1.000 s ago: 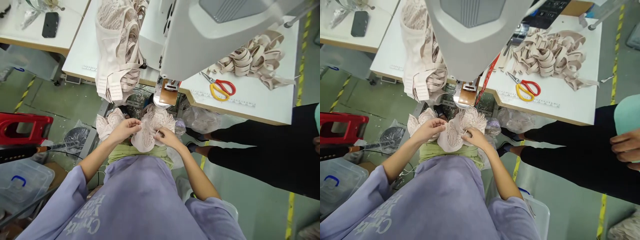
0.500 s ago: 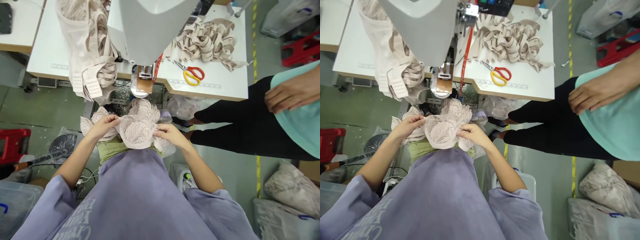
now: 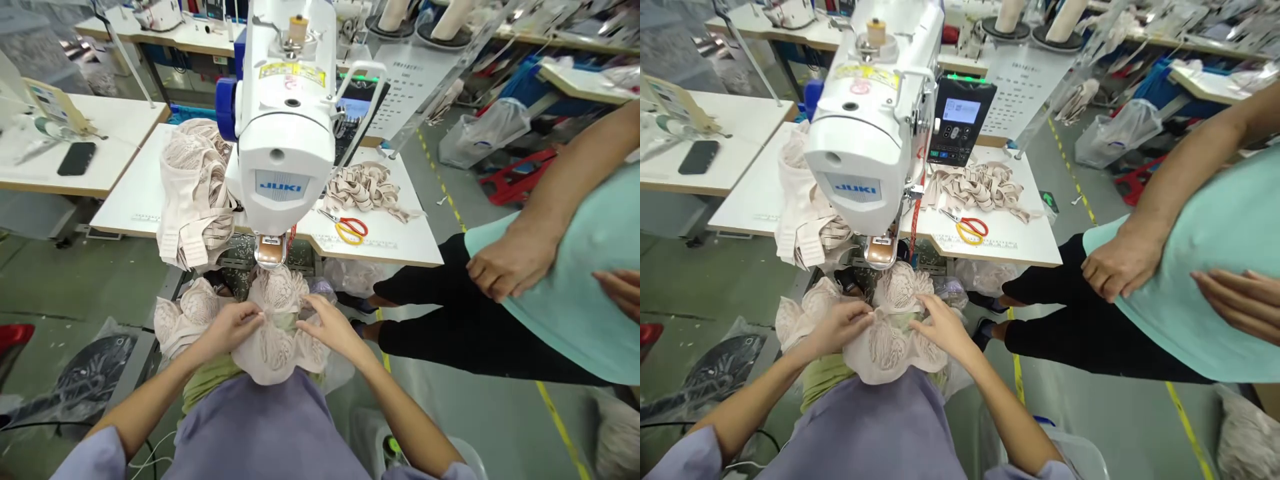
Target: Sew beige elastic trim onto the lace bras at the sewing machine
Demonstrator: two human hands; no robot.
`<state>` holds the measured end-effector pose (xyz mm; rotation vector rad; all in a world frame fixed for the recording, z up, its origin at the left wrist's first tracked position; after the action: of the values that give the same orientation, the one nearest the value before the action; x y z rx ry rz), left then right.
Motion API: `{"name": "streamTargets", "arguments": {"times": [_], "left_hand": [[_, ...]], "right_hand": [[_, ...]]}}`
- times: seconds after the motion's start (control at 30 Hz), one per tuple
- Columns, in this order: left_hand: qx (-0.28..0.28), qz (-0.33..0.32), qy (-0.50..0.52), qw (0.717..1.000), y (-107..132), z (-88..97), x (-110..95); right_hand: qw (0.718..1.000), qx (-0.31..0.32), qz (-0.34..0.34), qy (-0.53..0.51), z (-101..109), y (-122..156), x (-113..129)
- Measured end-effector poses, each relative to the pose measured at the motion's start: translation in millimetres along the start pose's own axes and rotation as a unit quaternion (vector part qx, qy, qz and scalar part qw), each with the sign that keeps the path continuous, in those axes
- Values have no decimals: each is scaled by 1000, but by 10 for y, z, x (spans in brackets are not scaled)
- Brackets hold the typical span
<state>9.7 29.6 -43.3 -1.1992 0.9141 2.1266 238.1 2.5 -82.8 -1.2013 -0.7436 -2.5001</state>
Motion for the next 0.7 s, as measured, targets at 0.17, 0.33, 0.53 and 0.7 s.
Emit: {"name": "streamTargets", "arguments": {"times": [0.17, 0.33, 0.53, 0.7], "left_hand": [[55, -75, -28, 995, -143, -109, -493], [0, -52, -59, 997, -232, 268, -652], [-107, 34, -10, 994, -431, 887, -551], [-176, 44, 12, 983, -555, 1097, -450]], "right_hand": [[977, 75, 195, -41, 110, -118, 652], [980, 14, 136, -142, 410, -274, 769], [982, -87, 65, -157, 740, -627, 714], [976, -58, 28, -206, 780, -904, 496]]}}
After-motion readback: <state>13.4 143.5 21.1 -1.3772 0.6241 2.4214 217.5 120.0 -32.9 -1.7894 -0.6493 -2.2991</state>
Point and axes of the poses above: each hand's wrist, its own y-axis away from the middle knuckle, its own z-axis out of the back of the hand, x = y × z, the point moved 6 cm from there along -y, towards the middle knuckle, and after that the axes turned 14 degrees about x, right-handed, at the moved point
